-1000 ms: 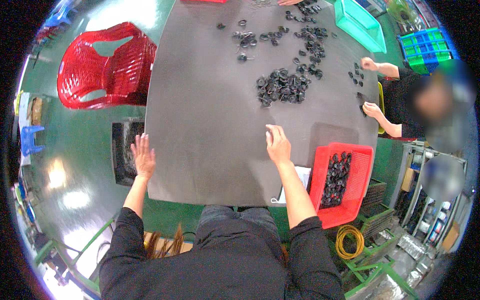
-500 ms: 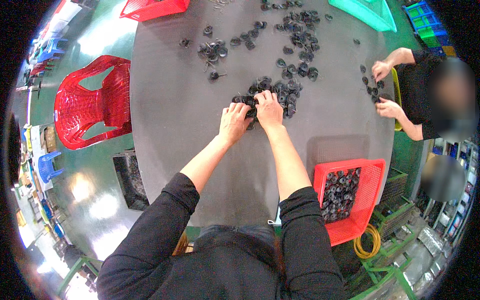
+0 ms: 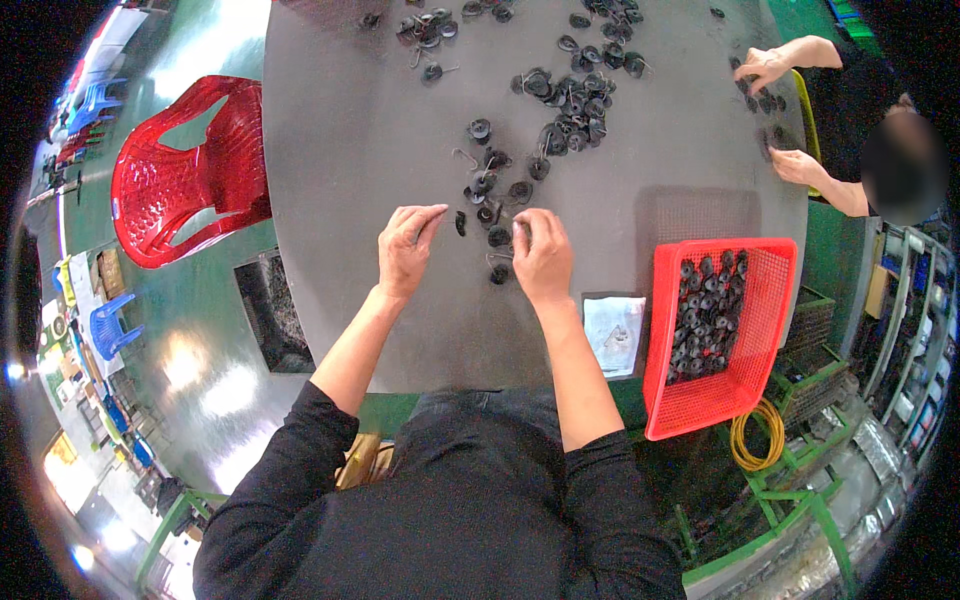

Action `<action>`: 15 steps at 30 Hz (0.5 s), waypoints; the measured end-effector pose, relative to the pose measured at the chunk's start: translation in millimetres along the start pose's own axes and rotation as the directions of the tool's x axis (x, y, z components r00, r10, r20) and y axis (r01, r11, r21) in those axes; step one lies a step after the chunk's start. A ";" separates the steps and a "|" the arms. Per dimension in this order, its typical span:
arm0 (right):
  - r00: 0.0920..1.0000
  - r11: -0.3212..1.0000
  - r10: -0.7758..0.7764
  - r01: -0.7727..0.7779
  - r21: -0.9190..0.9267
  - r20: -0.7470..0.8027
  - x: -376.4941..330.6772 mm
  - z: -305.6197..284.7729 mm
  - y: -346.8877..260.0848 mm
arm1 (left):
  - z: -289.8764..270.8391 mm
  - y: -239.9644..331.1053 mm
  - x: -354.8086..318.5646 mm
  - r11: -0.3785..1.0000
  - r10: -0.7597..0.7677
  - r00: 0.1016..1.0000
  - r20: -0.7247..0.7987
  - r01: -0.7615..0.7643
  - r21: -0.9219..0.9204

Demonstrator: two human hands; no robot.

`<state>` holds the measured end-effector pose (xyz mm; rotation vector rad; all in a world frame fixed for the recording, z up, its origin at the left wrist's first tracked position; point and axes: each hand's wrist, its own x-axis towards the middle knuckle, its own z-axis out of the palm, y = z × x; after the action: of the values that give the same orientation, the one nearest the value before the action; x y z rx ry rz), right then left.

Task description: The person assembles small black plastic caps with metal hooks by hand at a table, placing the finished units into a red basket. The person also moves around the workspace, retrieves a yellow basket, and walks to another table where more parts are present.

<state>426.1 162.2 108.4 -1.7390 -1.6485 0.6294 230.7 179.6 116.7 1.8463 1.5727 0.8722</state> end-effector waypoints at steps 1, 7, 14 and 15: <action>0.997 0.999 -0.036 0.036 0.008 -0.072 0.7 -1.3 -1.0 | -2.2 1.9 -0.5 1.000 0.000 1.000 -0.005 0.000 0.010; 1.000 0.991 -0.011 0.009 -0.134 -0.015 14.6 -7.0 -5.6 | 14.4 -31.0 2.2 0.888 -0.459 0.773 0.439 0.407 0.212; 0.862 0.910 0.412 -0.407 -0.082 0.296 34.1 -3.7 23.4 | 54.1 -42.8 99.5 0.948 -0.236 0.959 0.155 0.193 0.254; 0.820 0.879 0.464 -0.472 -0.062 0.335 38.2 -1.2 31.6 | 58.7 -39.4 113.6 0.952 -0.223 0.969 0.110 0.192 0.238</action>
<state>452.0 200.0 89.5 -2.1295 -1.4084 1.2372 263.0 297.9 63.2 1.8052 1.7998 0.4794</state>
